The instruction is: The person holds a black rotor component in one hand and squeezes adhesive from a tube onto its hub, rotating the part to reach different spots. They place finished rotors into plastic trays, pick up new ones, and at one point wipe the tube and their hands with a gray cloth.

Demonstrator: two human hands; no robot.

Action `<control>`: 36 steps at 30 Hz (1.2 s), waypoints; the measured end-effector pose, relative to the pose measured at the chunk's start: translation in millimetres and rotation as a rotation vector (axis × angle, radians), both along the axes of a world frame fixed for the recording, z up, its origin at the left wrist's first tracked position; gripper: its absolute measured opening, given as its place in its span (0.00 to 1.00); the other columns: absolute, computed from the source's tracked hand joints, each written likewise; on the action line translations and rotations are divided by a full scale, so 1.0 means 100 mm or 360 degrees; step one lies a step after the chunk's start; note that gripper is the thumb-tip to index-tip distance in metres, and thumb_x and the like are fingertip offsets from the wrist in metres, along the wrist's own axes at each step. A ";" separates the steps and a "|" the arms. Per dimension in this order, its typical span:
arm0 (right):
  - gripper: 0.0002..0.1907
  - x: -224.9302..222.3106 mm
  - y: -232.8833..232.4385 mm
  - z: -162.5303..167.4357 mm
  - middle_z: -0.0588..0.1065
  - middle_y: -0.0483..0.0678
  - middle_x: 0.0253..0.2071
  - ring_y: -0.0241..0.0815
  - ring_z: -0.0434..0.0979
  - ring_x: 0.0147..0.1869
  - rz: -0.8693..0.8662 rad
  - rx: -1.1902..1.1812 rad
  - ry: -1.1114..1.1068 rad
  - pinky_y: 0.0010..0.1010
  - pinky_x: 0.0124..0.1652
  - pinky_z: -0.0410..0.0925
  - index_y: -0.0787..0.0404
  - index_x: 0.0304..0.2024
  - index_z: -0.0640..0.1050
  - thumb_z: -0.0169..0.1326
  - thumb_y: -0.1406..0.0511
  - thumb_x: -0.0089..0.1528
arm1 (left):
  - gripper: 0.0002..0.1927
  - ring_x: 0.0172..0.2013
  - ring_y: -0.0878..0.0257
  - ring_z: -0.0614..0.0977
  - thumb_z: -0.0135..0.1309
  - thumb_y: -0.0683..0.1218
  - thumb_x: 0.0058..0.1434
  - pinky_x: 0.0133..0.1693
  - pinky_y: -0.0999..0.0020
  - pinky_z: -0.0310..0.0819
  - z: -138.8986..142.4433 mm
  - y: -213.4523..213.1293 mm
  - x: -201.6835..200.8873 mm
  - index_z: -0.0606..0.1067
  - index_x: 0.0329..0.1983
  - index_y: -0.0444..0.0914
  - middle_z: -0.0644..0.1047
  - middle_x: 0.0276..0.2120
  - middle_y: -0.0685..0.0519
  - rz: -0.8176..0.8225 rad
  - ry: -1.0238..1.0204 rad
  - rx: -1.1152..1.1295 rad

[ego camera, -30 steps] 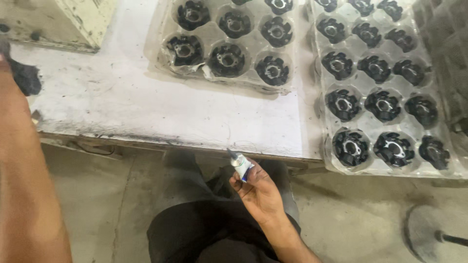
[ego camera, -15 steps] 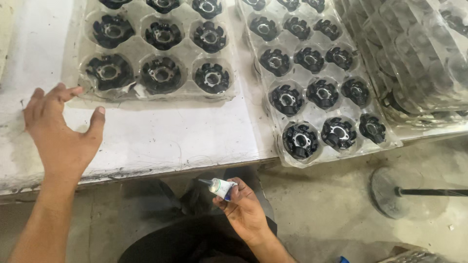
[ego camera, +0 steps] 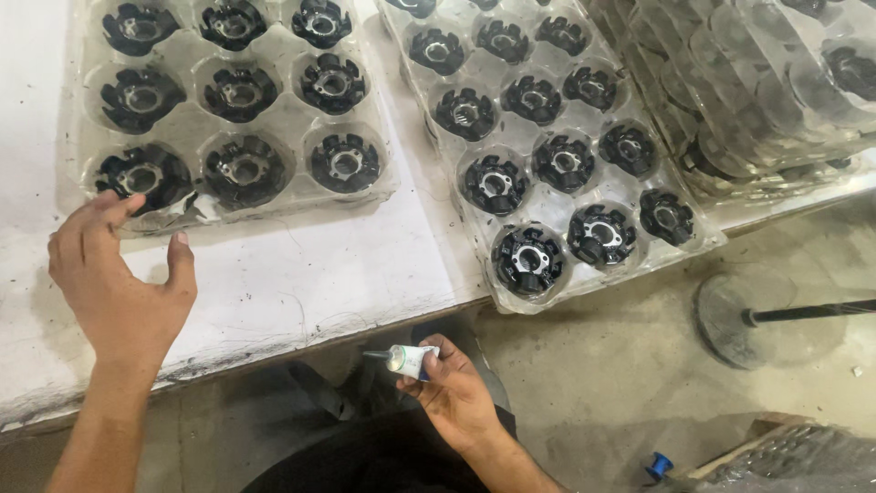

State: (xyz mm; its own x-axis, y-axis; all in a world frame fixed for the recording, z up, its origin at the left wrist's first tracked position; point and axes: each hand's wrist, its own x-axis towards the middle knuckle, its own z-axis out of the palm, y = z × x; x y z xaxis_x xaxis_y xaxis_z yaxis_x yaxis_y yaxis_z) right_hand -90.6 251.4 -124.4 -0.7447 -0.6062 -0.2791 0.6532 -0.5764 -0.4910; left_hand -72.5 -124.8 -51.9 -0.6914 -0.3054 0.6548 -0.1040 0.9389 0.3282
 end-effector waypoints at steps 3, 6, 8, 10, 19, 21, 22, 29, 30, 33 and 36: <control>0.09 -0.01 0.01 -0.03 0.80 0.53 0.42 0.45 0.80 0.41 -0.0060 -0.0034 -0.0056 0.39 0.47 0.75 0.61 0.48 0.75 0.55 0.64 0.68 | 0.20 0.67 0.52 0.67 0.61 0.43 0.71 0.72 0.54 0.57 -0.02 0.03 -0.04 0.70 0.62 0.37 0.71 0.63 0.47 0.0011 -0.0006 -0.0079; 0.10 -0.02 0.00 -0.07 0.80 0.52 0.42 0.44 0.80 0.41 -0.0094 -0.0049 -0.0212 0.39 0.46 0.76 0.61 0.48 0.75 0.53 0.65 0.66 | 0.22 0.68 0.49 0.66 0.61 0.43 0.68 0.70 0.51 0.57 -0.08 0.09 -0.06 0.71 0.63 0.35 0.70 0.65 0.44 -0.0013 0.0038 0.0056; 0.10 -0.02 0.01 -0.10 0.79 0.52 0.43 0.44 0.80 0.42 -0.0088 -0.0069 -0.0215 0.39 0.47 0.75 0.61 0.48 0.75 0.53 0.65 0.66 | 0.22 0.68 0.48 0.65 0.63 0.44 0.69 0.70 0.50 0.56 -0.14 0.12 -0.05 0.71 0.63 0.34 0.67 0.65 0.43 0.0012 0.0060 0.0075; 0.09 -0.01 0.02 -0.11 0.79 0.52 0.43 0.44 0.80 0.43 -0.0087 -0.0087 -0.0211 0.38 0.47 0.75 0.61 0.48 0.75 0.53 0.65 0.67 | 0.22 0.71 0.47 0.64 0.61 0.43 0.70 0.72 0.50 0.56 -0.20 0.14 -0.03 0.70 0.64 0.35 0.65 0.68 0.43 0.0029 0.0023 0.0062; 0.12 0.02 0.01 -0.16 0.80 0.49 0.44 0.42 0.80 0.44 -0.0067 -0.0007 -0.0144 0.35 0.47 0.73 0.60 0.51 0.75 0.56 0.63 0.66 | 0.24 0.72 0.40 0.61 0.57 0.43 0.69 0.72 0.39 0.52 -0.27 0.11 0.02 0.69 0.67 0.34 0.63 0.69 0.39 0.0066 0.0067 0.0056; 0.16 0.03 -0.01 -0.18 0.80 0.48 0.44 0.41 0.80 0.43 -0.0086 0.0102 -0.0160 0.35 0.46 0.73 0.60 0.52 0.75 0.58 0.61 0.64 | 0.21 0.72 0.37 0.59 0.55 0.46 0.71 0.72 0.35 0.47 -0.24 -0.02 -0.03 0.71 0.65 0.35 0.63 0.68 0.37 0.0155 -0.0029 -0.0073; 0.17 0.03 -0.02 -0.19 0.80 0.48 0.44 0.41 0.80 0.43 -0.0087 0.0119 -0.0146 0.35 0.47 0.73 0.59 0.52 0.75 0.58 0.61 0.63 | 0.18 0.73 0.37 0.58 0.55 0.48 0.74 0.72 0.35 0.44 -0.22 -0.11 -0.06 0.73 0.63 0.36 0.63 0.68 0.38 0.0261 -0.0141 -0.0247; 0.15 0.08 -0.06 -0.16 0.79 0.47 0.44 0.42 0.80 0.45 -0.0011 0.0089 -0.0002 0.38 0.50 0.72 0.60 0.52 0.75 0.59 0.63 0.65 | 0.21 0.72 0.27 0.57 0.54 0.59 0.73 0.67 0.24 0.39 0.02 -0.68 -0.49 0.82 0.43 0.37 0.68 0.62 0.29 0.0175 -0.0531 -0.0390; 0.14 0.09 -0.06 -0.15 0.79 0.48 0.44 0.42 0.80 0.45 0.0001 0.0082 0.0021 0.38 0.51 0.72 0.59 0.52 0.75 0.59 0.63 0.65 | 0.22 0.72 0.28 0.58 0.55 0.60 0.72 0.67 0.25 0.40 0.07 -0.71 -0.51 0.82 0.42 0.37 0.68 0.62 0.29 0.0165 -0.0548 -0.0381; 0.14 0.12 -0.08 -0.11 0.80 0.47 0.45 0.42 0.80 0.47 -0.0011 0.0107 0.0053 0.38 0.51 0.72 0.60 0.51 0.75 0.59 0.64 0.64 | 0.24 0.69 0.30 0.62 0.55 0.62 0.72 0.66 0.28 0.47 0.22 -0.68 -0.50 0.82 0.43 0.36 0.68 0.63 0.30 0.0113 -0.0547 -0.0260; 0.14 0.13 -0.08 -0.09 0.80 0.49 0.44 0.43 0.80 0.46 -0.0042 0.0168 0.0056 0.39 0.51 0.72 0.59 0.51 0.75 0.58 0.63 0.65 | 0.25 0.64 0.31 0.65 0.55 0.62 0.71 0.64 0.36 0.57 0.38 -0.56 -0.43 0.80 0.46 0.34 0.67 0.62 0.29 0.0065 -0.0503 0.0050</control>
State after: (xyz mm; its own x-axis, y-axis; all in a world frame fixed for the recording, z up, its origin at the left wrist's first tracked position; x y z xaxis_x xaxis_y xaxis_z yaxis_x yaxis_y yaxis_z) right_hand -77.7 243.0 -133.2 -0.7706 -0.5548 -0.3136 0.6197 -0.5371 -0.5723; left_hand -115.3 -180.9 -13.6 -0.8457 -0.3540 0.3993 -0.2429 0.9216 0.3026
